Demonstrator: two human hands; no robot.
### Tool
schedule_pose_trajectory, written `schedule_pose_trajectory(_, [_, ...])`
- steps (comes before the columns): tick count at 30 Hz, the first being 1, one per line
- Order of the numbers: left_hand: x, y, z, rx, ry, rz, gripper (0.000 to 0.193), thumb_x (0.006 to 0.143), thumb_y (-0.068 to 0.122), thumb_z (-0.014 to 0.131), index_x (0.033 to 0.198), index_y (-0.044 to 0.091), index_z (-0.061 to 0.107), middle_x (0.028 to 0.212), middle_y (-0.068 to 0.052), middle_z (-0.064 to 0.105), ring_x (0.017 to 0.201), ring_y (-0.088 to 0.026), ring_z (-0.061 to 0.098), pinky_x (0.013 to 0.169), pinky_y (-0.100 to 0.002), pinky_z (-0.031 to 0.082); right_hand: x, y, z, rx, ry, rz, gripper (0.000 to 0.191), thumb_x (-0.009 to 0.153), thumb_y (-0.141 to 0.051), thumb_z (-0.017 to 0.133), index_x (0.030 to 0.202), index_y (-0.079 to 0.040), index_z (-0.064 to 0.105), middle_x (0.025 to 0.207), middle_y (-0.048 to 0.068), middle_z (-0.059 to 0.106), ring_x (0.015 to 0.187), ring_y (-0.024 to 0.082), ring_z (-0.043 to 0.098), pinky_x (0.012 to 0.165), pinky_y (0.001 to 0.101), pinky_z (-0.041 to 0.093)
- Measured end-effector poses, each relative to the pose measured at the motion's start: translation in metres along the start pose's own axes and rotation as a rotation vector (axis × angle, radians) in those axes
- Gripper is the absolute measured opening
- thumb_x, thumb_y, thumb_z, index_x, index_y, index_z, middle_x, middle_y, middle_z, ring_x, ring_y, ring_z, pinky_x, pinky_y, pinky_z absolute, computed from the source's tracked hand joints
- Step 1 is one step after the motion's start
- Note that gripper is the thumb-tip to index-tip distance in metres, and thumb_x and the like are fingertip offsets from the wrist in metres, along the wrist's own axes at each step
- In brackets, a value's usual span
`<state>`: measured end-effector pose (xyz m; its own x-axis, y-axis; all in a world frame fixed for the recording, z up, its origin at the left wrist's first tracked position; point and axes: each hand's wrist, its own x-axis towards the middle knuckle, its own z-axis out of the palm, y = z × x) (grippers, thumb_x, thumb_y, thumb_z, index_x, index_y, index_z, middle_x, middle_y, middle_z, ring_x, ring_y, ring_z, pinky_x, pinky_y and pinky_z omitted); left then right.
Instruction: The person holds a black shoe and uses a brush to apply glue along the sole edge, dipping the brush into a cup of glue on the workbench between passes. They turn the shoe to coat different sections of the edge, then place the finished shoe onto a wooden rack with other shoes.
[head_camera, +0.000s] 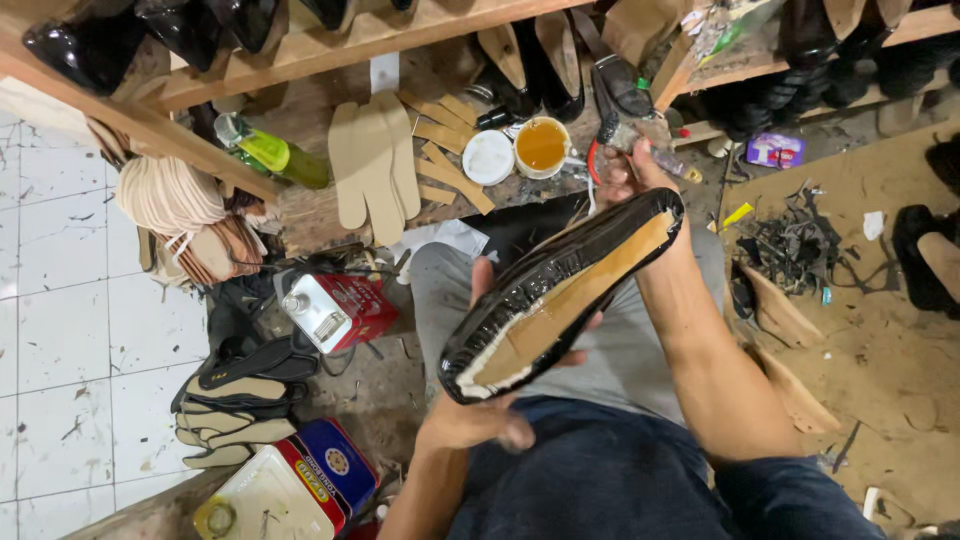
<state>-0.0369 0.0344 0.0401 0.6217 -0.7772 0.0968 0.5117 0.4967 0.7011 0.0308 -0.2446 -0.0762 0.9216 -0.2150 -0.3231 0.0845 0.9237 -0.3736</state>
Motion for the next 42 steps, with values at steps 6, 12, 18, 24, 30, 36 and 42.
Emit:
schedule_pose_trajectory(6, [-0.013,0.004,-0.026,0.886,0.358,0.337,0.135,0.064,0.024,0.102,0.167,0.011,0.015,0.145,-0.020,0.050,0.137,-0.033,0.052,0.118,-0.047,0.048,-0.011,0.009,0.023,0.003,-0.054,0.066,0.034,0.103,-0.032,0.068,0.102,0.002,0.063,0.079,0.003,0.056,0.066,0.011,0.052,0.056,0.0203,0.044])
schedule_pose_trajectory(12, [-0.030,-0.007,-0.035,0.783,0.156,0.583,0.123,0.080,0.026,0.093,0.170,0.018,0.009,0.169,-0.016,0.034,0.158,-0.029,0.039,0.134,-0.046,0.034,-0.016,0.035,0.035,-0.035,-0.042,0.158,0.023,0.102,-0.032,0.067,0.098,-0.010,0.059,0.078,0.004,0.057,0.065,0.012,0.054,0.053,0.0222,0.044])
schedule_pose_trajectory(18, [-0.068,-0.029,-0.068,0.638,0.513,0.346,0.085,0.079,0.002,0.088,0.150,-0.003,0.042,0.142,-0.020,0.058,0.129,-0.030,0.060,0.113,-0.045,0.050,0.034,0.029,0.028,-0.655,-0.105,-0.273,0.020,0.101,-0.030,0.065,0.107,-0.011,0.060,0.084,0.006,0.065,0.062,0.014,0.060,0.050,0.0294,0.049])
schedule_pose_trajectory(24, [-0.091,-0.057,-0.118,0.348,0.905,0.316,0.063,0.080,-0.008,0.079,0.136,-0.005,0.050,0.121,-0.015,0.066,0.107,-0.023,0.067,0.091,-0.035,0.058,0.079,0.003,0.003,-1.688,-0.187,-0.807,0.018,0.101,-0.017,0.075,0.102,-0.001,0.068,0.091,0.016,0.068,0.077,0.032,0.064,0.067,0.0428,0.049])
schedule_pose_trajectory(30, [-0.108,-0.053,-0.113,0.353,1.161,0.316,0.065,0.078,-0.006,0.079,0.136,-0.002,0.048,0.121,-0.015,0.065,0.103,-0.022,0.068,0.082,-0.033,0.059,0.096,0.014,-0.015,-1.971,-0.332,-0.982,0.022,0.094,-0.016,0.079,0.102,0.001,0.069,0.103,0.019,0.066,0.097,0.040,0.064,0.082,0.0485,0.050])
schedule_pose_trajectory(36, [-0.098,-0.042,-0.093,0.649,1.168,0.344,0.079,0.072,-0.005,0.085,0.140,-0.003,0.045,0.129,-0.015,0.063,0.117,-0.023,0.064,0.103,-0.035,0.053,0.100,0.010,-0.010,-2.184,-0.242,-0.920,0.023,0.096,-0.020,0.078,0.095,0.001,0.067,0.101,0.019,0.067,0.099,0.041,0.064,0.084,0.0540,0.045])
schedule_pose_trajectory(42, [-0.068,-0.050,-0.084,0.814,0.999,0.457,0.102,0.069,-0.004,0.089,0.151,-0.001,0.029,0.149,-0.022,0.049,0.134,-0.027,0.055,0.114,-0.039,0.048,0.086,0.000,-0.012,-2.208,-0.287,-0.963,0.024,0.095,-0.016,0.077,0.097,0.005,0.065,0.104,0.022,0.067,0.094,0.041,0.065,0.080,0.0503,0.050])
